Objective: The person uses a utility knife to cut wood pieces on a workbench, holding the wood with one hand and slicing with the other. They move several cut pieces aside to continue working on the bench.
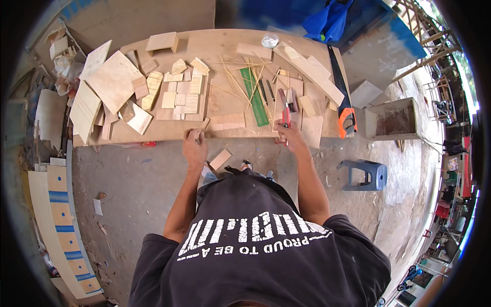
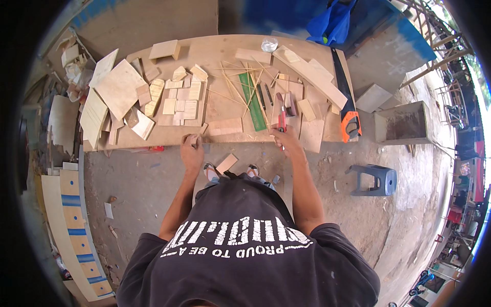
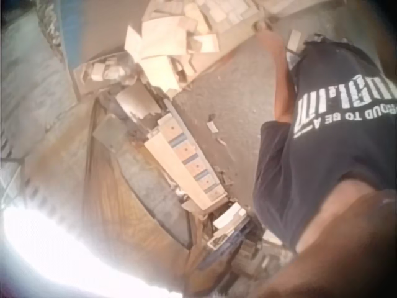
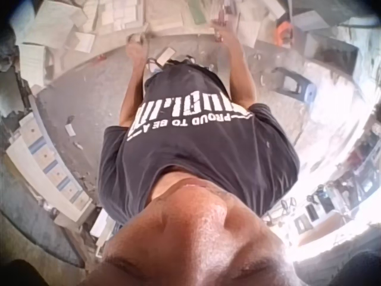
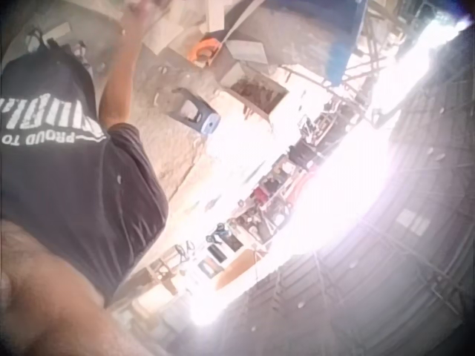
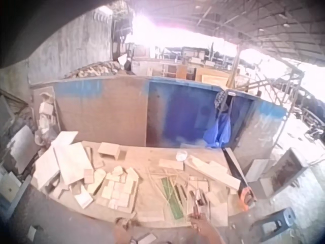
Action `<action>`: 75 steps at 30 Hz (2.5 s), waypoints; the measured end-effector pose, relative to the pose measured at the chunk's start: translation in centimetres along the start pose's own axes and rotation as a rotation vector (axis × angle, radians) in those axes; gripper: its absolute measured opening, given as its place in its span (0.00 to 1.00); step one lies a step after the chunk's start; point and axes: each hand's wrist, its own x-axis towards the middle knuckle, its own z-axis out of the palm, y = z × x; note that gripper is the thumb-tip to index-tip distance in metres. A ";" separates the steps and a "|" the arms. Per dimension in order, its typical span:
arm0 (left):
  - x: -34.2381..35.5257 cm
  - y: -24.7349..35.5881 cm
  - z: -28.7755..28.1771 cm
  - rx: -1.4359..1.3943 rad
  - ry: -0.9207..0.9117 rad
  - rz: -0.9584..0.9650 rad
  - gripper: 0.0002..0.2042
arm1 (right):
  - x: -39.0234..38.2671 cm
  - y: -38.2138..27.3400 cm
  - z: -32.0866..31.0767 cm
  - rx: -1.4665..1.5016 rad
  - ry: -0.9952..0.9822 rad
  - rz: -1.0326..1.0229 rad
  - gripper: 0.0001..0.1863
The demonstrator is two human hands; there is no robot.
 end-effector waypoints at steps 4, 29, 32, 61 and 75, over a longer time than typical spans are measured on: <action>-1.0 1.6 1.2 -0.182 -0.072 -0.118 0.08 | -3.0 0.0 -1.3 0.191 0.041 0.005 0.14; -5.8 15.0 5.7 -0.916 -0.461 -0.362 0.13 | -5.9 0.1 -0.8 -0.067 -0.406 -0.048 0.07; -4.2 14.8 5.3 -0.992 -0.480 -0.448 0.14 | -5.9 1.5 -0.6 -0.221 -0.432 -0.097 0.09; -2.2 10.7 13.0 0.373 -0.532 0.861 0.13 | -8.2 2.4 -8.2 0.144 0.380 -0.211 0.15; -5.0 13.0 15.3 0.114 -0.274 0.279 0.13 | 2.2 2.3 -3.0 0.099 0.518 -0.232 0.09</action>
